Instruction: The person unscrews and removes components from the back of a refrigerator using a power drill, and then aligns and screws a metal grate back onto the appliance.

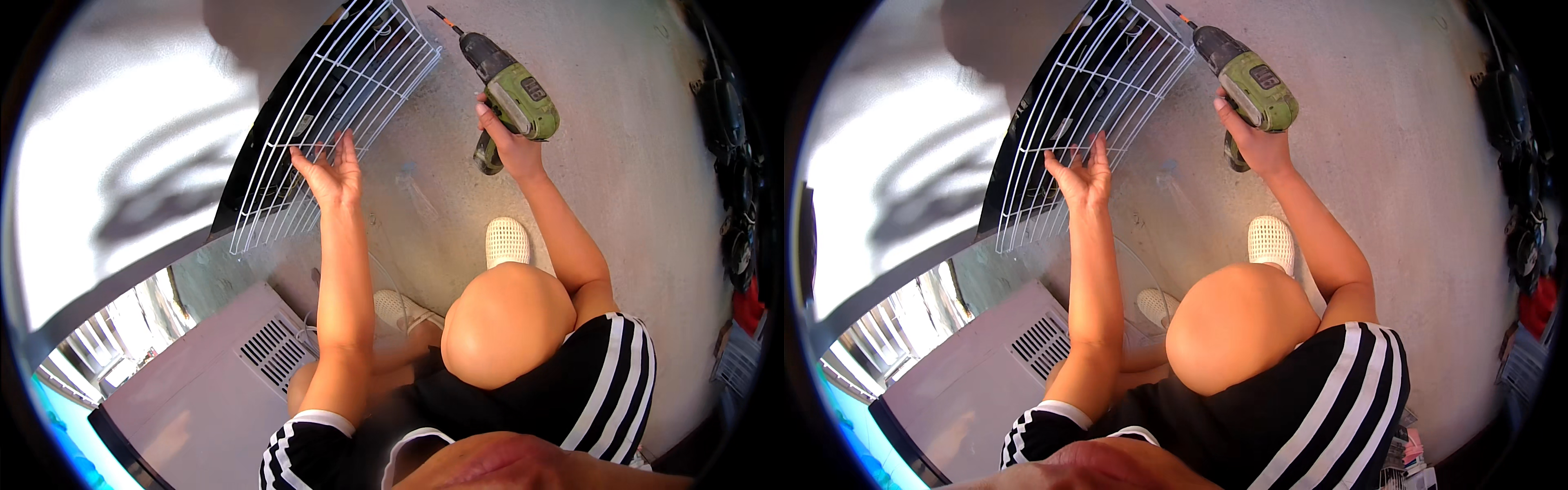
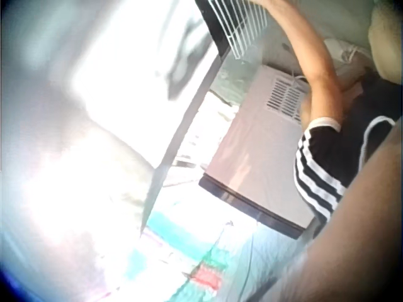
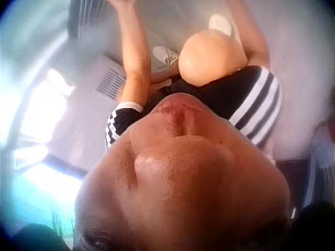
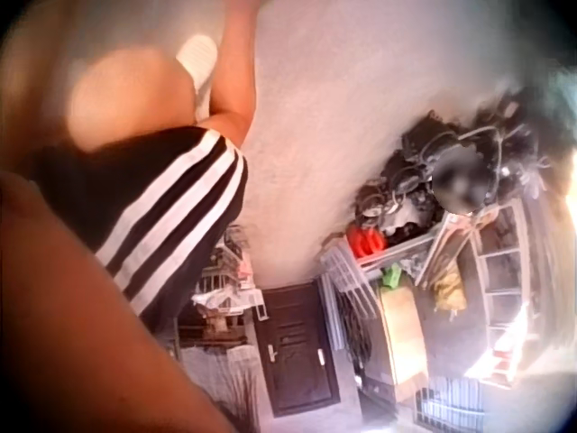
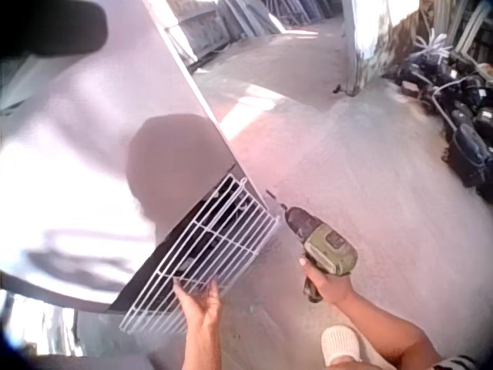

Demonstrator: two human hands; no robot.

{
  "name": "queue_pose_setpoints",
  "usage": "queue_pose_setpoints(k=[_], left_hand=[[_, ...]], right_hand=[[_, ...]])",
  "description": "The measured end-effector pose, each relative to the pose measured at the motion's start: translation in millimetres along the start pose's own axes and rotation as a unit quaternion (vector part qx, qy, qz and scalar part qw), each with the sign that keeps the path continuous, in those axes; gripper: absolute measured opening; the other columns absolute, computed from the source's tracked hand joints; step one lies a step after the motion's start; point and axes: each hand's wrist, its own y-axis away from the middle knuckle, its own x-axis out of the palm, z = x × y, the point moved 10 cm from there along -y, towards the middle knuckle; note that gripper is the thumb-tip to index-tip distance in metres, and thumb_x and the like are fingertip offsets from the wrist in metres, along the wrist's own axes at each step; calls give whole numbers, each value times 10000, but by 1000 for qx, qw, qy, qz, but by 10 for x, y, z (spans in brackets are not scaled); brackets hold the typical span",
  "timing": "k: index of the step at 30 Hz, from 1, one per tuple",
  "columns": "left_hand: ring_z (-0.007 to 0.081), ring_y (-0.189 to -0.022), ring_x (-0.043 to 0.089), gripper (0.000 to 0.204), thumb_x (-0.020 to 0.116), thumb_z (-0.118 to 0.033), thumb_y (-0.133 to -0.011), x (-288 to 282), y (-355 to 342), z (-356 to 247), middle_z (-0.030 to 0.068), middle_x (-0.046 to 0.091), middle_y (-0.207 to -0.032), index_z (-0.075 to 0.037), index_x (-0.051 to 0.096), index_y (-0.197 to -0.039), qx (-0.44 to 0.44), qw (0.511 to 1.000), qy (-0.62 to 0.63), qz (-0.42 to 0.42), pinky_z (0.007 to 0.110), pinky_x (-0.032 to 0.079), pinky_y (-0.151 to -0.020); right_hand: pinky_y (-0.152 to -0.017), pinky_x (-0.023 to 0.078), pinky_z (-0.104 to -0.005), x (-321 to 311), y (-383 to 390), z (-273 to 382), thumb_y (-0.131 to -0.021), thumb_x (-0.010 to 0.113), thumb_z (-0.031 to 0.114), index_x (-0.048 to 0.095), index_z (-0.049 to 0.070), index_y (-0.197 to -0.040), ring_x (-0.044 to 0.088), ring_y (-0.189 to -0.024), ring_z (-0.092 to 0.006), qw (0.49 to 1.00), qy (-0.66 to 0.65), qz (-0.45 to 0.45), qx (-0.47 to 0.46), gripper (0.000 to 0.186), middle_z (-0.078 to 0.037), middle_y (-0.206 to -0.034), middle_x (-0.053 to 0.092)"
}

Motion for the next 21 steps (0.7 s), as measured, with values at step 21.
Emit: queue_pose_setpoints(k=[21], left_hand=[[182, -896, 630, 332, 647, -196, -902, 842, -135, 1565, 74, 640, -971, -5, 543, -1152, 24, 837, -496, 229, 296, 525, -812]], right_hand=[[-620, 508, -261, -637, -5, -708, -862, 685, 57, 612, 41, -1054, 583, -701, -93, 992, 10, -75, 100, 207, -20, -935, 644]])
